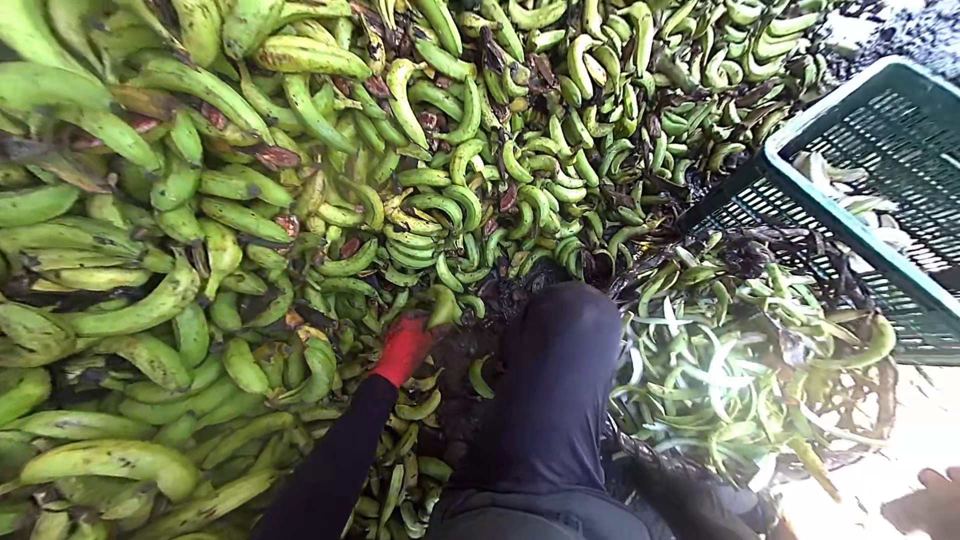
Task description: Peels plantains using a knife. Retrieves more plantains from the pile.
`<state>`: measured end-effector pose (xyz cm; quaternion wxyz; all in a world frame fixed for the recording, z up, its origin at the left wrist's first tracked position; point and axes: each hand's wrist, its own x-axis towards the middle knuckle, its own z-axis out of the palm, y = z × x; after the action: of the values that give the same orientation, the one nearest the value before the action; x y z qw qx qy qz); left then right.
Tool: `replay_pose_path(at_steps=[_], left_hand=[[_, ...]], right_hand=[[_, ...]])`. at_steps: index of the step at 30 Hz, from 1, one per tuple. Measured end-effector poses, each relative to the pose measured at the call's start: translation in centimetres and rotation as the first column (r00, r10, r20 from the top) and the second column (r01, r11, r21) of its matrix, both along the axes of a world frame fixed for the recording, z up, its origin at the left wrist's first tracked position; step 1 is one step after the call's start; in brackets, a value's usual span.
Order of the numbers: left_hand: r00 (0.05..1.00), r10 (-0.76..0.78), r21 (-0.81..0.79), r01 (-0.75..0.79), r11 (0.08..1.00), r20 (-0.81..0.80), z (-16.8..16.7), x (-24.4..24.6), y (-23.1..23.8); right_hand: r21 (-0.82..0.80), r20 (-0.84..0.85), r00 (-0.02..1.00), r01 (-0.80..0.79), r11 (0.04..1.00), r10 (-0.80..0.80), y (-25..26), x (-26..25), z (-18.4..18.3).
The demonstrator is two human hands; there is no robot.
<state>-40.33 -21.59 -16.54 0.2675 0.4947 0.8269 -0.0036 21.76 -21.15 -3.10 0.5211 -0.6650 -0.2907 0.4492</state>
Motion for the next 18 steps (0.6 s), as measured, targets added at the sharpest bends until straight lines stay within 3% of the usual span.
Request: replay_pose_path(at_steps=[2,5,7,8,10,13,16,18], left_hand=[[0.99,-0.129,0.172,0.137,0.976,-0.058,3.6,2.1,2.7],[0.934,-0.314,0.431,0.358,0.828,-0.172,10.2,5.2,8.0],[0.9,-0.401,0.555,0.425,0.715,-0.172,15.3,8.2,11.6],[0.891,-0.438,0.612,0.412,0.675,-0.117,17.7,9.9,13.2],[0.862,-0.482,0.673,0.264,0.691,0.156,22.0,14.2,15.6],[0.658,-0.588,0.735,0.077,0.674,0.47,25.1,20.7,17.5],[0.364,-0.757,0.805,0.03,0.593,0.543,23.5,26.1,18.2],[0.209,-0.766,0.78,0.023,0.625,0.608,21.5,29.7,18.8]], right_hand=[[0.08,-0.021,0.992,-0.123,0.989,0.125,1.7,3.2,-1.6],[0.063,0.019,0.986,-0.166,0.984,0.165,3.3,0.7,-0.8],[0.074,0.01,0.971,-0.239,0.968,0.239,3.6,-0.8,-0.6],[0.071,-0.013,0.964,-0.264,0.962,0.265,3.8,-1.1,-0.8],[0.077,-0.066,0.96,-0.267,0.961,0.273,3.9,-1.1,-1.6],[0.094,-0.097,0.97,-0.215,0.972,0.224,4.0,-0.7,-2.4],[0.068,-0.152,0.975,-0.156,0.985,0.164,4.0,-0.5,-2.3],[0.088,-0.193,0.969,-0.141,0.986,0.156,4.2,0.0,-2.4]])
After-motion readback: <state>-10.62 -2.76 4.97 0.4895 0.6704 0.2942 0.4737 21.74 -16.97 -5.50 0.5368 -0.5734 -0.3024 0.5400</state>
